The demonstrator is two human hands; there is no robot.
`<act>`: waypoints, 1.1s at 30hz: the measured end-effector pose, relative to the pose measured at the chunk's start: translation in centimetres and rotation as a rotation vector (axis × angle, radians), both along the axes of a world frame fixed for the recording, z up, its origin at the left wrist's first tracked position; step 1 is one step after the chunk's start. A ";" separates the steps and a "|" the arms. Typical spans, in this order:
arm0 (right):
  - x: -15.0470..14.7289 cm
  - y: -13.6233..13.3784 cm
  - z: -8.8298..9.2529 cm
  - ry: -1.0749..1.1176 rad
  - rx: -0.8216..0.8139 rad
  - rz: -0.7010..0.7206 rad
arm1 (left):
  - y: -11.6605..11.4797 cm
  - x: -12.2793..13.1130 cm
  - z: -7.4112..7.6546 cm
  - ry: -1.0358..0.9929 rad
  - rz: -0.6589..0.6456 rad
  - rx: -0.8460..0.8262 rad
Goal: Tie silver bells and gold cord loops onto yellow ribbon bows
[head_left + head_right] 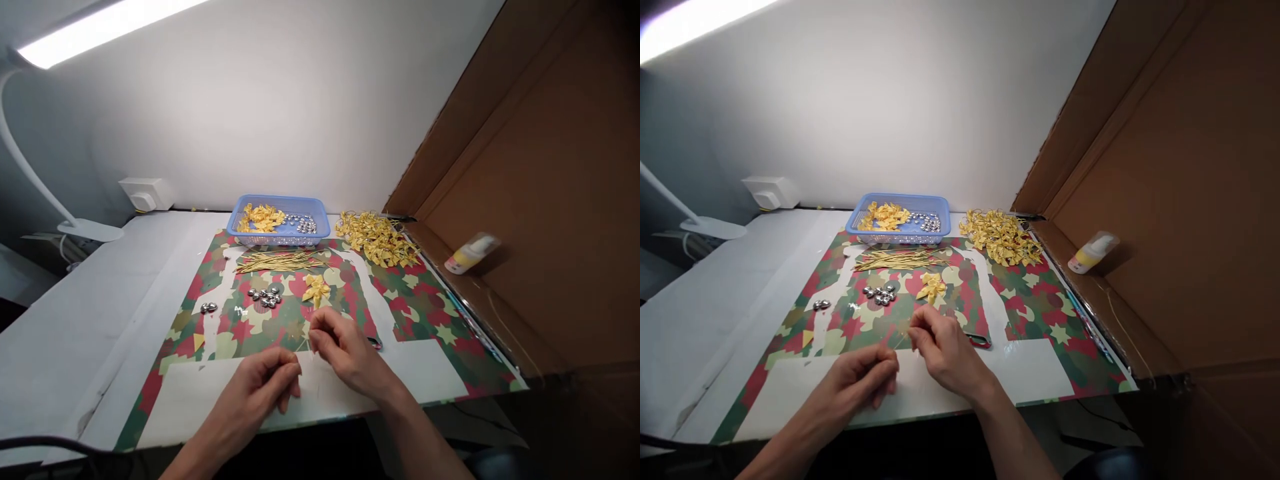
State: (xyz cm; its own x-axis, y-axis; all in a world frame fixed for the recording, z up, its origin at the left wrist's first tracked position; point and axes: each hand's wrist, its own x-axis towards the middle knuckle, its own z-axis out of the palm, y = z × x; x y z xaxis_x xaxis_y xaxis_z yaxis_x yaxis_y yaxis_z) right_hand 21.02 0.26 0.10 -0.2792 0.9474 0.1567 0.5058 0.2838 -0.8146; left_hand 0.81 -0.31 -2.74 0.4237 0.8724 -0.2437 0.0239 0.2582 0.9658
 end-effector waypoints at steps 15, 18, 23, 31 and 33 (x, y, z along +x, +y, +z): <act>5.8 -4.0 -2.4 -0.429 -0.062 -0.382 | -0.5 2.4 0.7 -0.356 0.079 -0.369; 6.5 -4.1 -3.1 -0.478 -0.062 -0.433 | -1.3 4.2 0.5 -0.442 0.029 -0.432; 8.3 -4.5 -3.9 -0.529 -0.011 -0.576 | -1.2 7.3 0.9 -0.587 0.022 -0.587; 9.1 -6.8 -3.1 -0.370 0.077 -0.562 | -0.3 9.1 1.5 -0.741 0.049 -0.723; 8.4 -7.4 -1.9 -0.220 0.053 -0.407 | -0.1 7.8 1.7 -0.762 0.090 -0.737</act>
State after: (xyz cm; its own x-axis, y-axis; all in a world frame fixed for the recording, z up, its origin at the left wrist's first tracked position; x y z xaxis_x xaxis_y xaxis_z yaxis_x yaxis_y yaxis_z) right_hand 29.37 -7.09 -1.78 0.0815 0.9791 0.1863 0.7440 0.0647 -0.6650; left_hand 8.60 -0.37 -1.00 0.6286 0.6534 -0.4219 -0.5697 0.7561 0.3222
